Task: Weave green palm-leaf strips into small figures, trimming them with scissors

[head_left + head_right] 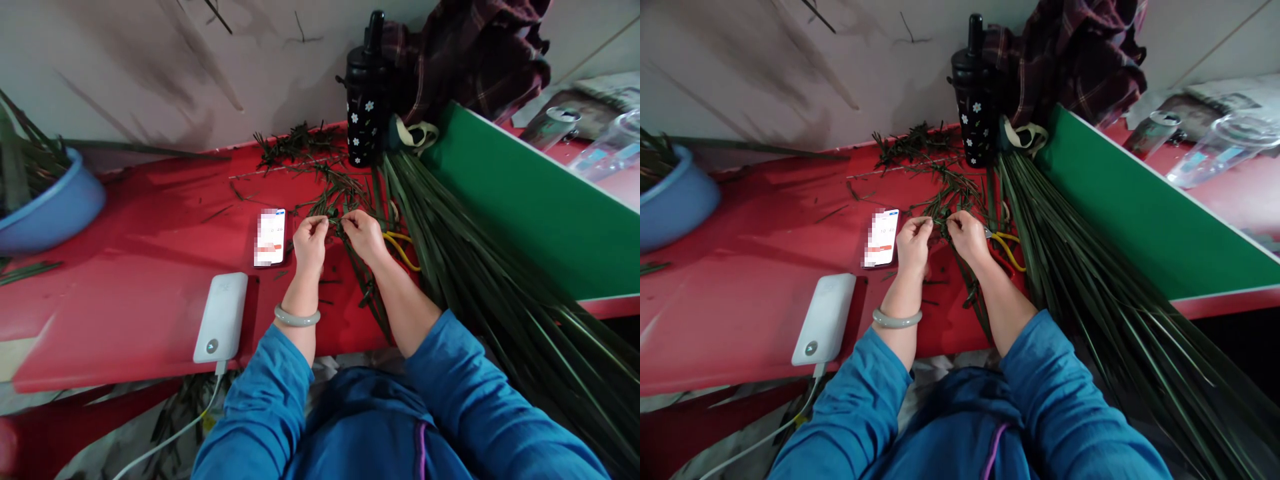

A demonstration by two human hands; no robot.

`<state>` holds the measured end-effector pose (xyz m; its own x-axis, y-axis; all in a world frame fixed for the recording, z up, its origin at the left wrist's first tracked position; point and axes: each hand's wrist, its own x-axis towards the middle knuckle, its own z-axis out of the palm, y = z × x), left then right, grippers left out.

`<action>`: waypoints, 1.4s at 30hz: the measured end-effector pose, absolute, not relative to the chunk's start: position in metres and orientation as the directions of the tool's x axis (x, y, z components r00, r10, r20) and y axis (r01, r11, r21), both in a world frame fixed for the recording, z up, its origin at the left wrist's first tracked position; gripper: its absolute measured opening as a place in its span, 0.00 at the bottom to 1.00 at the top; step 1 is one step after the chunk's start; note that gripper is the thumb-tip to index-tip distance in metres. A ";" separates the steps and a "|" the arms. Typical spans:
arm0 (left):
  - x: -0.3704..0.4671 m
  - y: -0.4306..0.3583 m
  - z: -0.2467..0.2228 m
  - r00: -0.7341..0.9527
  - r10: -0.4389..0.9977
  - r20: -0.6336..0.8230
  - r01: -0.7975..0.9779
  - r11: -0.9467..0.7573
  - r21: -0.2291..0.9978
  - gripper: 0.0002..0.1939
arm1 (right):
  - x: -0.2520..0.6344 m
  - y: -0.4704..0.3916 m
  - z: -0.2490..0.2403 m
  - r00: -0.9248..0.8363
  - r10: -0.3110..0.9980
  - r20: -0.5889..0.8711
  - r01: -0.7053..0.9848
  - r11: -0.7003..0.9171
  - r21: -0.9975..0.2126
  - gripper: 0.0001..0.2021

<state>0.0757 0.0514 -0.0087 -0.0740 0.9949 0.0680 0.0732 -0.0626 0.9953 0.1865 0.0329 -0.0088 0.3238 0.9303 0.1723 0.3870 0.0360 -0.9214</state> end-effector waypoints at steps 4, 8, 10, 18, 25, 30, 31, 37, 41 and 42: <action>0.079 0.050 -0.007 -0.097 0.986 -0.137 -0.133 0.123 0.983 0.12 | 0.187 0.036 -0.015 0.395 0.901 0.180 0.326 0.046 -0.944 0.06; 0.083 0.047 -0.010 -0.010 1.000 -0.028 -0.059 0.027 0.998 0.14 | 0.187 0.039 -0.022 0.467 0.865 0.184 0.239 0.076 -0.968 0.05; 0.085 0.046 -0.012 0.072 0.997 0.019 0.016 -0.020 1.000 0.12 | 0.185 0.040 -0.024 0.452 0.870 0.196 0.201 0.114 -0.973 0.07; 0.082 0.046 -0.010 0.093 0.995 0.045 0.111 -0.055 0.992 0.08 | 0.183 0.037 -0.019 0.312 0.949 0.051 -0.069 0.076 -0.995 0.12; 0.081 0.049 -0.013 0.002 1.000 0.014 0.065 -0.014 0.998 0.07 | 0.182 0.033 -0.014 0.240 0.964 0.118 -0.031 0.129 -0.991 0.07; 0.082 0.047 -0.009 -0.003 1.000 0.005 0.060 -0.005 0.998 0.06 | 0.182 0.036 -0.014 0.247 0.968 0.055 -0.070 0.075 -0.995 0.08; 0.082 0.047 -0.008 0.020 1.000 0.019 0.068 -0.021 0.997 0.06 | 0.182 0.036 -0.014 0.267 0.963 0.043 -0.076 0.066 -0.995 0.08; 0.082 0.044 -0.008 0.110 0.994 -0.001 0.030 -0.002 1.000 0.09 | 0.185 0.035 -0.013 0.183 0.983 0.014 -0.139 0.040 -0.989 0.09; 0.084 0.043 -0.004 0.106 0.994 -0.007 0.015 0.005 1.000 0.11 | 0.186 0.034 -0.010 0.199 0.980 -0.001 -0.172 0.034 -0.984 0.08; 0.084 0.042 -0.003 0.104 0.995 0.001 0.016 -0.003 1.000 0.10 | 0.186 0.034 -0.010 0.211 0.978 -0.004 -0.186 0.036 -0.982 0.07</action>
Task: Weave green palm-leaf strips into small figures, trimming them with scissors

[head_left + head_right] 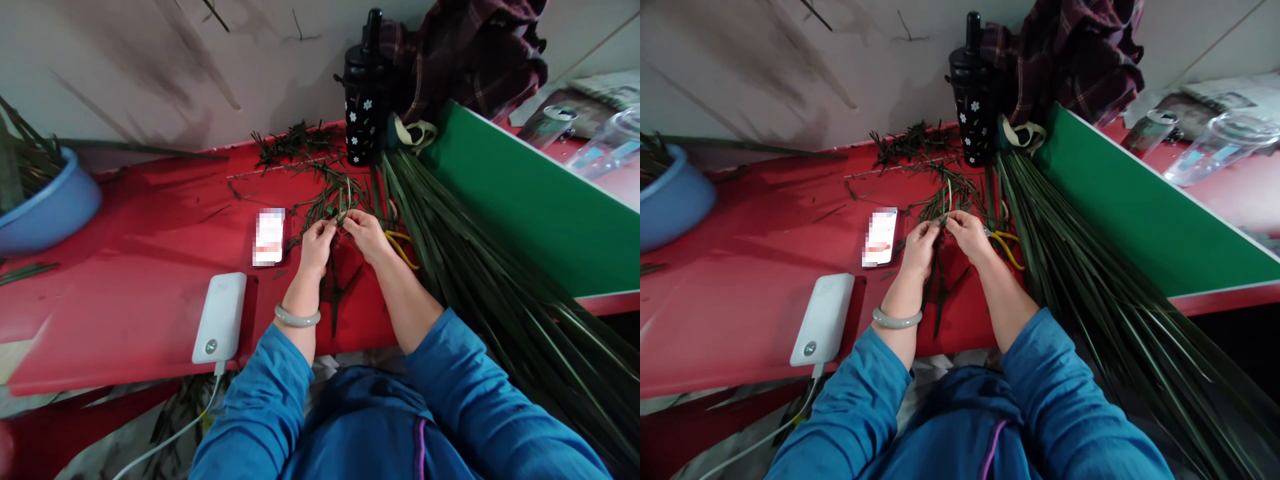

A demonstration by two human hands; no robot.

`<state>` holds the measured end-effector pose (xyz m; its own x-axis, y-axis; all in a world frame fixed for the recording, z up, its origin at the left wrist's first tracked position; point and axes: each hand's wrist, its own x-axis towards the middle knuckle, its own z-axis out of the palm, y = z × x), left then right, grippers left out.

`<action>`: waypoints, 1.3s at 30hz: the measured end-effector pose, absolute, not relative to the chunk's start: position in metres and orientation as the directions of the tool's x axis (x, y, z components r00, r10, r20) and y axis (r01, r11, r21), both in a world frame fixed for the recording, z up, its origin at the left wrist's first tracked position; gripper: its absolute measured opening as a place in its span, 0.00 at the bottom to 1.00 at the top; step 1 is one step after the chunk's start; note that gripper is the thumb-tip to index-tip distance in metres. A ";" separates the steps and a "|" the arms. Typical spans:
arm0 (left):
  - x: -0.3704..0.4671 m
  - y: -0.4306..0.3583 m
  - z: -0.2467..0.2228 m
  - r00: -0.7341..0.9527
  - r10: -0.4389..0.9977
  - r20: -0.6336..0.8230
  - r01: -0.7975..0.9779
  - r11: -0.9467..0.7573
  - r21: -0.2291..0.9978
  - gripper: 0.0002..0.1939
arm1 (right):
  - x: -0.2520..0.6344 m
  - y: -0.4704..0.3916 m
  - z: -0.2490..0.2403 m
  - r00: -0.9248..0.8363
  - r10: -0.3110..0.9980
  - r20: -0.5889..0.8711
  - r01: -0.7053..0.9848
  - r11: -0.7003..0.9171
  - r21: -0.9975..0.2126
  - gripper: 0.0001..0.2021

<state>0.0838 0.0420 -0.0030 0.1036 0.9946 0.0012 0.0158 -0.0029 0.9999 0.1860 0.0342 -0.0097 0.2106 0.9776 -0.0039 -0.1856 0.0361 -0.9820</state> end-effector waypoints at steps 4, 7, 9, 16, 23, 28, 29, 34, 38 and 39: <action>0.084 0.041 0.000 0.102 0.994 0.039 0.043 -0.044 0.998 0.07 | 0.185 0.034 -0.010 0.250 0.968 -0.013 -0.213 0.042 -0.976 0.07; 0.084 0.042 -0.003 0.067 0.993 0.101 0.069 -0.106 0.992 0.05 | 0.185 0.036 -0.013 0.247 0.969 0.001 -0.185 0.049 -0.982 0.08; 0.084 0.043 -0.006 0.037 0.992 0.125 0.067 -0.127 0.990 0.04 | 0.185 0.036 -0.014 0.256 0.967 0.017 -0.168 0.061 -0.984 0.08; 0.085 0.044 -0.008 0.053 0.999 -0.005 -0.092 0.010 0.996 0.04 | 0.189 0.031 -0.004 0.192 0.974 -0.119 -0.224 -0.075 -0.972 0.07; 0.084 0.044 -0.007 0.100 0.994 0.034 -0.117 -0.022 0.993 0.05 | 0.192 0.030 0.000 0.204 0.974 -0.100 -0.364 -0.019 -0.931 0.08; 0.082 0.044 -0.008 0.114 0.992 0.053 -0.048 -0.047 0.998 0.05 | 0.194 0.029 0.001 0.175 0.973 -0.149 -0.431 -0.061 -0.900 0.10; 0.082 0.044 -0.008 0.105 0.992 0.070 -0.026 -0.068 0.997 0.05 | 0.194 0.028 0.002 0.157 0.974 -0.164 -0.444 -0.079 -0.893 0.10; 0.080 0.046 -0.011 0.058 0.991 0.124 0.047 -0.127 0.991 0.05 | 0.197 0.026 0.005 0.114 0.975 -0.193 -0.499 -0.111 -0.859 0.11; 0.081 0.049 -0.010 0.006 1.000 -0.001 -0.170 0.002 0.985 0.06 | 0.193 0.027 0.004 0.181 0.978 -0.106 -0.390 -0.027 -0.920 0.12; 0.082 0.049 -0.010 0.011 0.999 -0.033 -0.224 0.034 0.974 0.07 | 0.191 0.027 0.003 0.195 0.977 -0.081 -0.350 -0.008 -0.937 0.12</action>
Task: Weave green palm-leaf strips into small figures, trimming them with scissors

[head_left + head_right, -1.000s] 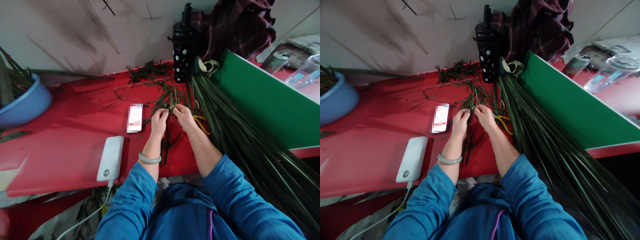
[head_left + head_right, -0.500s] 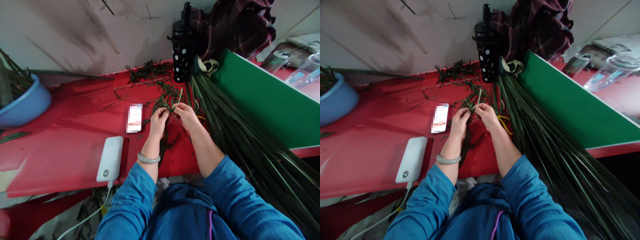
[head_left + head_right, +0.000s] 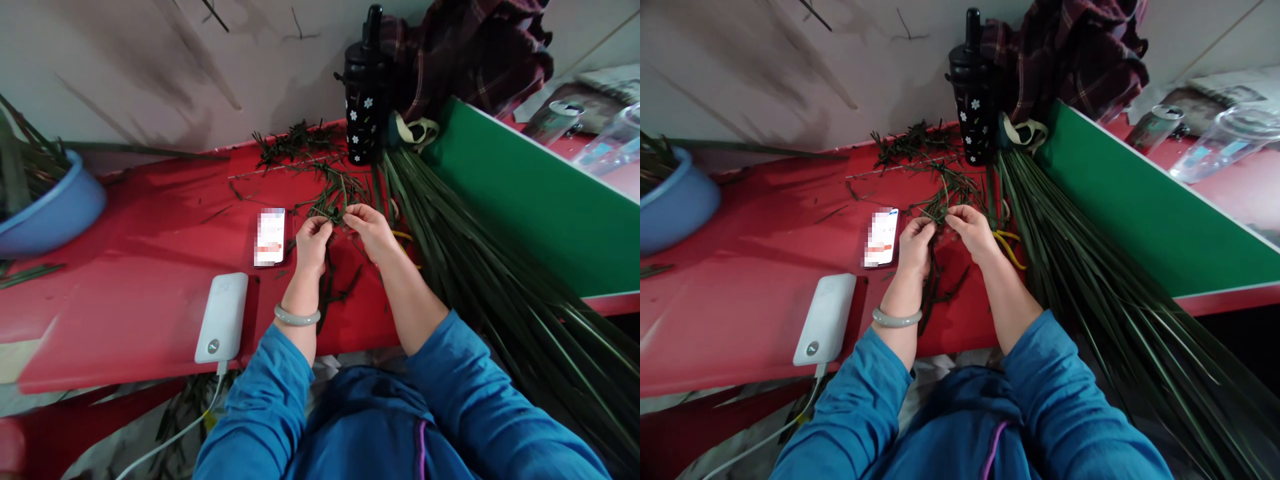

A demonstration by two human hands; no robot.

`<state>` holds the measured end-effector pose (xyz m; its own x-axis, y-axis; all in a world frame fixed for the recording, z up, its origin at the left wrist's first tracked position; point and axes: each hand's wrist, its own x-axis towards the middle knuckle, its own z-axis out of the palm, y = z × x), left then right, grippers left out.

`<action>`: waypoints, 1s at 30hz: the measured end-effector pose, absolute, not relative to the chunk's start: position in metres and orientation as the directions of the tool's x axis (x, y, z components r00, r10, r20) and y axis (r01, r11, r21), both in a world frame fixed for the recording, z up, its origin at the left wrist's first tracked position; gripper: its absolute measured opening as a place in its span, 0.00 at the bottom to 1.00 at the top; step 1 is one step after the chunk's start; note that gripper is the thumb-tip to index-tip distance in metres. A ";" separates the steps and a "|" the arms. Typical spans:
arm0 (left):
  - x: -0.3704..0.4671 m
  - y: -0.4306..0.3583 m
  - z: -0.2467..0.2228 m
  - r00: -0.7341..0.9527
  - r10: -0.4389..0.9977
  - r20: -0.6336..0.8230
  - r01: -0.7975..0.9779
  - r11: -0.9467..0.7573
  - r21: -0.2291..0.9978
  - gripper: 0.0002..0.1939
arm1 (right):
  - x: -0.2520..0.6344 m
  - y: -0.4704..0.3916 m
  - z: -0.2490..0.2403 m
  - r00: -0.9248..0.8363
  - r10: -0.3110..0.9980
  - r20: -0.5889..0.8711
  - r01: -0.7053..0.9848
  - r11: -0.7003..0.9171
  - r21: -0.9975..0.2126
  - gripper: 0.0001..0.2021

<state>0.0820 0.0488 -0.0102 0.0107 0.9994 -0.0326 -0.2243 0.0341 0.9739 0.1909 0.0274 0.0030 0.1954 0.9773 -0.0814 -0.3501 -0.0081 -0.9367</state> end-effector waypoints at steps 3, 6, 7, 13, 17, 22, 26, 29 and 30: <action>0.083 0.049 -0.009 0.006 0.999 -0.034 -0.283 0.034 0.959 0.07 | 0.187 0.027 0.000 0.189 0.979 -0.075 -0.260 -0.024 -0.965 0.11; 0.083 0.049 -0.009 -0.019 0.999 0.039 -0.239 -0.043 0.970 0.07 | 0.186 0.027 -0.002 0.167 0.979 -0.113 -0.216 -0.076 -0.974 0.11; 0.083 0.049 -0.010 -0.026 0.998 0.056 -0.215 -0.060 0.975 0.07 | 0.187 0.027 -0.002 0.156 0.981 -0.119 -0.212 -0.085 -0.974 0.10; 0.080 0.050 -0.013 -0.008 0.993 0.121 -0.017 -0.121 0.993 0.07 | 0.186 0.029 -0.001 0.197 0.971 -0.135 -0.229 -0.088 -0.969 0.05; 0.080 0.048 -0.011 0.014 0.991 0.133 0.098 -0.134 0.986 0.05 | 0.186 0.029 0.001 0.261 0.955 -0.143 -0.274 -0.069 -0.959 0.06; 0.082 0.043 -0.004 0.019 0.992 0.124 0.153 -0.126 0.980 0.03 | 0.189 0.027 0.005 0.264 0.940 -0.218 -0.391 -0.102 -0.915 0.03; 0.081 0.044 -0.005 0.004 0.989 0.147 0.157 -0.146 0.977 0.03 | 0.190 0.026 0.006 0.234 0.947 -0.218 -0.394 -0.113 -0.912 0.04; 0.079 0.047 -0.009 -0.005 0.983 0.184 0.171 -0.181 0.969 0.03 | 0.189 0.026 0.005 0.167 0.963 -0.212 -0.384 -0.135 -0.914 0.07; 0.079 0.048 -0.011 -0.005 0.981 0.193 0.173 -0.190 0.966 0.04 | 0.189 0.026 0.005 0.157 0.965 -0.210 -0.376 -0.138 -0.916 0.07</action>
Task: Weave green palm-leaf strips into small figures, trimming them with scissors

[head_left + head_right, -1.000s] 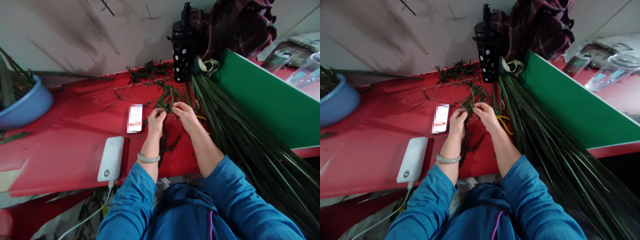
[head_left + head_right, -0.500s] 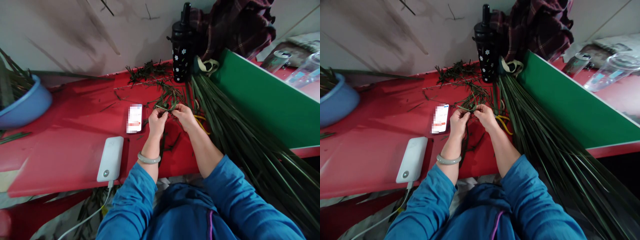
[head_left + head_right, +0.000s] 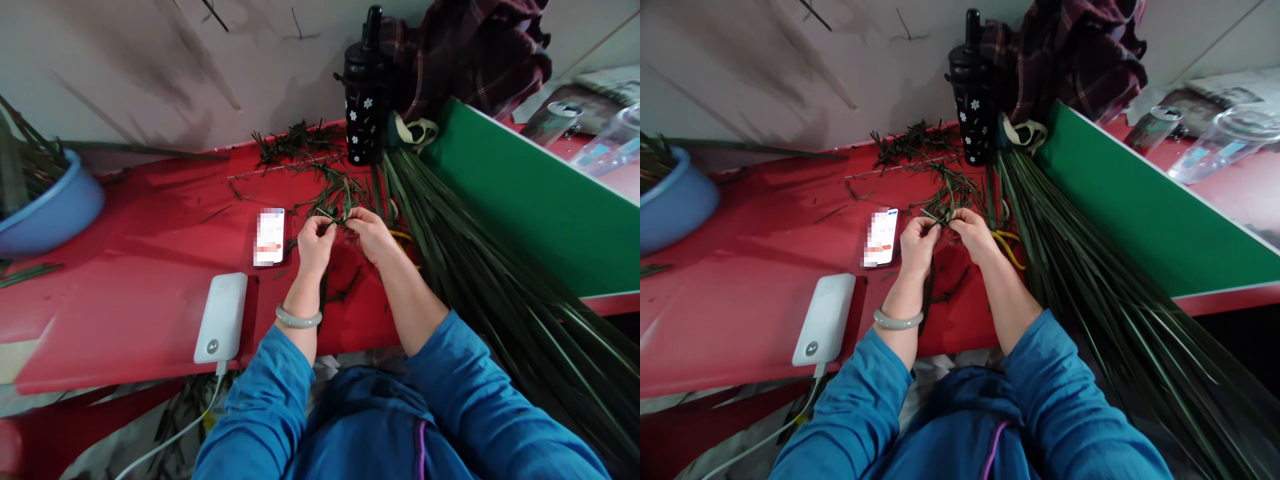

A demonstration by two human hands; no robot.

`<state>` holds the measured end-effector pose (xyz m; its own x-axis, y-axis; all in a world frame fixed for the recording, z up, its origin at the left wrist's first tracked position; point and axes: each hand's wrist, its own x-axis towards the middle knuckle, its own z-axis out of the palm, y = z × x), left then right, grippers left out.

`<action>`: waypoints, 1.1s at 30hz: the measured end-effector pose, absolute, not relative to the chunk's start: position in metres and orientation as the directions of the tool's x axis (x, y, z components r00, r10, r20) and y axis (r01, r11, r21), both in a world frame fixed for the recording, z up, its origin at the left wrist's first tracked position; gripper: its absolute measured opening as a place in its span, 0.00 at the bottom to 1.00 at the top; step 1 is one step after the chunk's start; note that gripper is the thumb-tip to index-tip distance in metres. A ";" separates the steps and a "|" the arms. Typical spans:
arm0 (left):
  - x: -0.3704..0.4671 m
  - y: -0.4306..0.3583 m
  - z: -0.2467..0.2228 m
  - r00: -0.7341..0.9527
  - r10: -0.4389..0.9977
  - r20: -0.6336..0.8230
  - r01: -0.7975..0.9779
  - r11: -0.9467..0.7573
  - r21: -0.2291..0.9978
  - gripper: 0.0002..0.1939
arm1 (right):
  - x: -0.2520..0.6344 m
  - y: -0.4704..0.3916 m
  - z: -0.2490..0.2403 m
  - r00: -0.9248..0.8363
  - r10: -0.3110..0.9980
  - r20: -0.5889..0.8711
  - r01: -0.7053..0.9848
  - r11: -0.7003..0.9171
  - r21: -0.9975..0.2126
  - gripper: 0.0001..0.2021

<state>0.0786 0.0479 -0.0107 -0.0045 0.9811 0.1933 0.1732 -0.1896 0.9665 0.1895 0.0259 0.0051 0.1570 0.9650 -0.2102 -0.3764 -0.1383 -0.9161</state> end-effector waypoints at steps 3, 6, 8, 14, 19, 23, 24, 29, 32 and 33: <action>0.078 0.049 -0.012 0.000 0.980 0.197 0.169 -0.194 0.966 0.04 | 0.190 0.027 0.004 0.192 0.962 -0.194 -0.338 -0.120 -0.934 0.07; 0.079 0.046 -0.009 0.009 0.982 0.190 0.192 -0.189 0.963 0.04 | 0.191 0.028 0.002 0.267 0.952 -0.152 -0.255 -0.083 -0.963 0.07; 0.080 0.045 -0.006 0.012 0.983 0.185 0.214 -0.183 0.960 0.03 | 0.191 0.029 -0.001 0.321 0.944 -0.079 -0.184 -0.019 -0.983 0.07; 0.082 0.043 -0.005 0.020 0.985 0.168 0.206 -0.169 0.964 0.03 | 0.188 0.032 -0.006 0.385 0.922 0.035 -0.186 0.114 -0.976 0.05; 0.081 0.044 -0.005 0.020 0.983 0.181 0.236 -0.181 0.955 0.02 | 0.194 0.033 -0.007 0.369 0.918 0.144 0.038 0.140 -0.989 0.08; 0.080 0.045 -0.007 -0.001 0.982 0.187 0.234 -0.182 0.955 0.02 | 0.199 0.033 -0.007 0.372 0.897 0.241 0.243 0.157 -0.957 0.08; 0.080 0.046 -0.008 -0.013 0.984 0.178 0.225 -0.170 0.959 0.02 | 0.199 0.033 -0.006 0.388 0.896 0.215 0.212 0.140 -0.967 0.08; 0.082 0.047 -0.009 -0.068 0.997 0.035 0.056 -0.032 0.998 0.03 | 0.196 0.033 -0.001 0.452 0.891 -0.026 -0.202 0.073 -0.977 0.07; 0.082 0.047 -0.008 -0.093 0.994 -0.055 -0.067 0.049 0.997 0.03 | 0.197 0.033 0.001 0.424 0.901 -0.089 -0.394 0.095 -0.914 0.07; 0.082 0.048 -0.007 -0.100 0.992 -0.081 -0.101 0.071 0.992 0.03 | 0.197 0.033 0.001 0.418 0.902 -0.109 -0.441 0.097 -0.892 0.09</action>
